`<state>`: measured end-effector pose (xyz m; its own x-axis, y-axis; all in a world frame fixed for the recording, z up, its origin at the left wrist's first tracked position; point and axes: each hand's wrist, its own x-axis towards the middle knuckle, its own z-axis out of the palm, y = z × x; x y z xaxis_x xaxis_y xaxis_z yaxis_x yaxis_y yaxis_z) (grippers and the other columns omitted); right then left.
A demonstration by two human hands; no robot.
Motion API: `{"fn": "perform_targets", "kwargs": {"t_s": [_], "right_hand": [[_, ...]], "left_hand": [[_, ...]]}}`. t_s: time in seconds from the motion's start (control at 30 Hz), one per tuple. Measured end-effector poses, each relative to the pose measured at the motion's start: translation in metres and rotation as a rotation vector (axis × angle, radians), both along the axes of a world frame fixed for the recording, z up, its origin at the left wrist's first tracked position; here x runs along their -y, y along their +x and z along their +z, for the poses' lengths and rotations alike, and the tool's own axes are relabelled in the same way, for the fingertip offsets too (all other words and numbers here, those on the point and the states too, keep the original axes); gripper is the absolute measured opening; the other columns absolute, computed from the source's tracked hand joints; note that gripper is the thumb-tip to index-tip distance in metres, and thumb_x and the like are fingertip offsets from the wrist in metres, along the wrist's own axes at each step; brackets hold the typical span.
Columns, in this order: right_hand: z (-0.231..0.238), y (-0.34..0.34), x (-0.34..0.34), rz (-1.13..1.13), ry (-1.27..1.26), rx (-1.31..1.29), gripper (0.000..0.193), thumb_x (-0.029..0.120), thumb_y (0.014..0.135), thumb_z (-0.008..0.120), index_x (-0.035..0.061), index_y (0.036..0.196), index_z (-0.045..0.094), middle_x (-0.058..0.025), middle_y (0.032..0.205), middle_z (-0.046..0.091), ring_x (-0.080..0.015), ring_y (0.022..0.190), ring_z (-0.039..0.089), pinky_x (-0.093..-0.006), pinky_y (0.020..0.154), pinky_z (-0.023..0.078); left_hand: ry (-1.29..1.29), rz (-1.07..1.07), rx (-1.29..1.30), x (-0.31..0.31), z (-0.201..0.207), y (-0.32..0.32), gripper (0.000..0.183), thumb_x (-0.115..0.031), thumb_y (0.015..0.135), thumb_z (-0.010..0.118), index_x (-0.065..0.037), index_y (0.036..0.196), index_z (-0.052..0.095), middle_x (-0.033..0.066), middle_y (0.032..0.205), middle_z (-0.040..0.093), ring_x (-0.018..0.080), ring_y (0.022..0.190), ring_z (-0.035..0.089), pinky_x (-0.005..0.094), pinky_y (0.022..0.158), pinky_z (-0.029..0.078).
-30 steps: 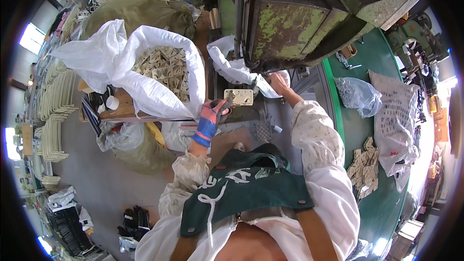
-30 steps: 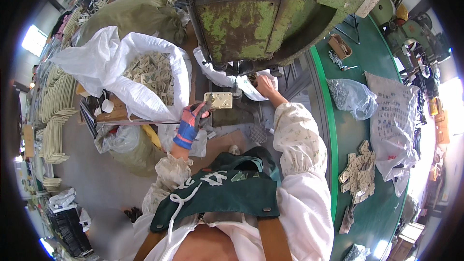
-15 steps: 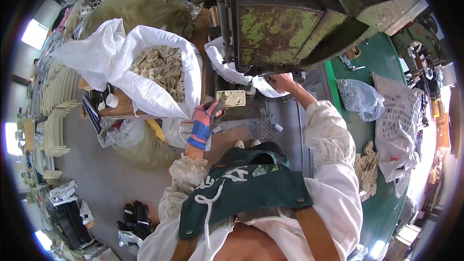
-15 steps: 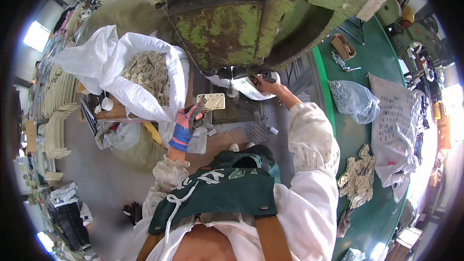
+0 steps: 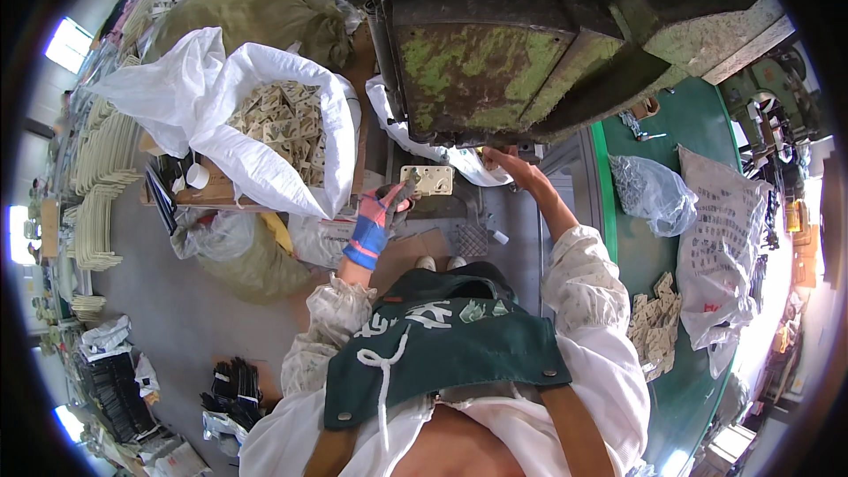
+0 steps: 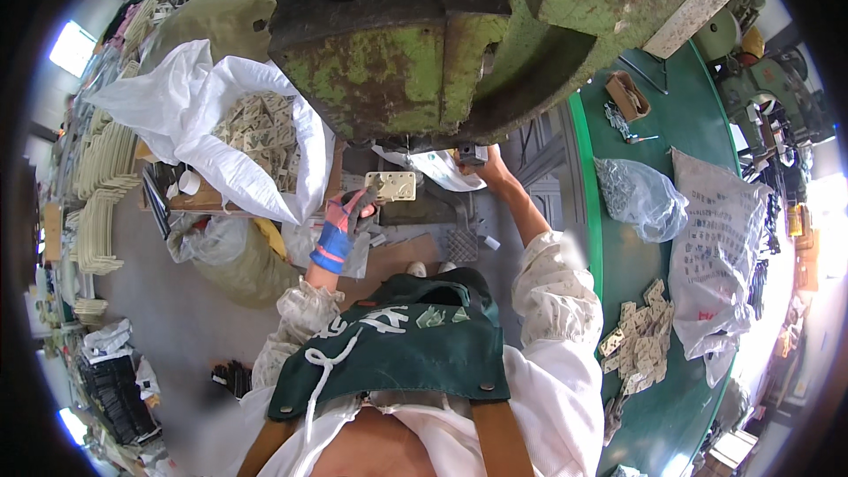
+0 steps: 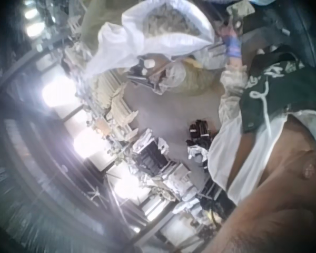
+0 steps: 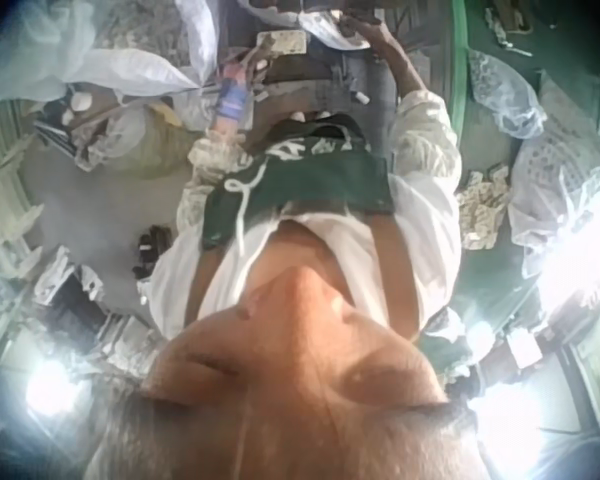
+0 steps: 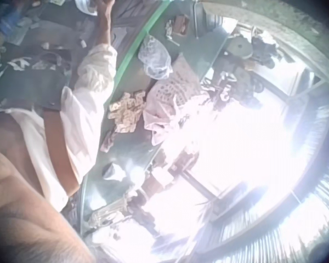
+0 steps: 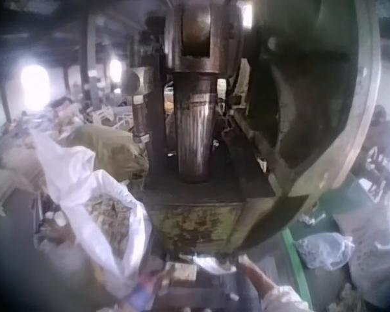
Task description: The person repeatedly places small rectangular pieces into a press machine, operates the press, removes the processed pieces, and sets them on a nearby table. The person wears a protective glove on the left hand and handles the pieces one at a time.
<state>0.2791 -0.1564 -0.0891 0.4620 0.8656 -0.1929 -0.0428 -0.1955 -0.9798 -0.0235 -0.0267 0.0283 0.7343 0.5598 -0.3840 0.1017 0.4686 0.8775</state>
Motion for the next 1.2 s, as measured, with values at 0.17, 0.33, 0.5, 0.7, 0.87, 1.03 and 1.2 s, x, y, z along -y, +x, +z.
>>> {"fn": "perform_targets", "kwargs": {"t_s": [0.17,0.33,0.5,0.7,0.87,1.03,1.2], "right_hand": [[-0.004,-0.029,-0.025,-0.039,-0.019,0.133,0.024,0.018,0.087,0.06,0.0003,0.104,0.063,-0.0051,0.096,0.064,-0.0116,0.087,0.055,-0.0281,0.074,0.045],[-0.029,-0.036,-0.048,-0.207,-0.354,0.226,0.055,0.046,0.085,0.056,0.0099,0.125,0.049,-0.0206,0.117,0.057,-0.0341,0.111,0.054,-0.0384,0.091,0.041],[-0.029,-0.033,-0.054,-0.512,0.127,0.473,0.033,0.025,0.087,0.05,0.0014,0.111,0.055,-0.0139,0.103,0.06,-0.0225,0.093,0.053,-0.0331,0.079,0.044],[0.128,-0.092,0.01,-0.442,0.227,0.209,0.018,0.004,0.084,0.059,-0.0046,0.1,0.06,-0.0115,0.09,0.065,-0.0145,0.08,0.063,-0.0289,0.065,0.051],[0.173,-0.129,0.005,-0.177,0.266,0.048,0.02,-0.002,0.082,0.063,-0.0088,0.099,0.057,-0.0097,0.081,0.065,-0.0124,0.07,0.062,-0.0239,0.062,0.051],[0.171,-0.131,-0.011,-0.133,0.169,-0.09,0.02,-0.004,0.079,0.064,-0.0105,0.096,0.055,-0.0124,0.079,0.065,-0.0144,0.066,0.064,-0.0242,0.062,0.053],[0.177,-0.134,-0.015,-0.185,0.193,-0.314,0.019,-0.005,0.078,0.066,-0.0131,0.092,0.056,-0.0151,0.077,0.065,-0.0171,0.069,0.066,-0.0242,0.062,0.054]], "left_hand": [[-0.018,-0.015,0.02,-0.003,-0.003,0.001,0.025,-0.029,0.087,0.06,-0.006,0.077,0.062,-0.0048,0.058,0.048,0.0028,0.042,0.036,0.0204,0.039,0.023],[0.059,0.056,0.165,-0.003,-0.015,0.003,0.023,-0.026,0.084,0.067,-0.003,0.084,0.065,-0.0005,0.068,0.059,0.0049,0.054,0.05,0.0198,0.046,0.032],[0.075,0.165,0.216,0.006,-0.019,0.006,0.019,-0.018,0.082,0.068,0.0,0.089,0.065,0.0055,0.08,0.065,0.0109,0.068,0.062,0.0219,0.058,0.049],[0.452,0.197,0.145,-0.008,-0.037,-0.02,0.017,-0.011,0.09,0.055,0.004,0.091,0.063,0.0052,0.075,0.059,0.0102,0.06,0.054,0.0224,0.055,0.043],[0.562,0.172,0.163,-0.016,-0.029,-0.022,0.021,-0.013,0.087,0.058,0.007,0.092,0.064,0.0092,0.078,0.065,0.0127,0.07,0.06,0.025,0.065,0.049],[0.382,0.191,0.094,-0.016,-0.01,-0.017,0.022,-0.014,0.088,0.057,0.006,0.083,0.063,0.0057,0.069,0.061,0.0096,0.063,0.054,0.024,0.059,0.044],[0.488,0.206,0.186,-0.008,0.014,-0.009,0.025,-0.017,0.089,0.056,0.003,0.076,0.061,0.0005,0.06,0.052,0.0069,0.052,0.045,0.023,0.051,0.037]]}}
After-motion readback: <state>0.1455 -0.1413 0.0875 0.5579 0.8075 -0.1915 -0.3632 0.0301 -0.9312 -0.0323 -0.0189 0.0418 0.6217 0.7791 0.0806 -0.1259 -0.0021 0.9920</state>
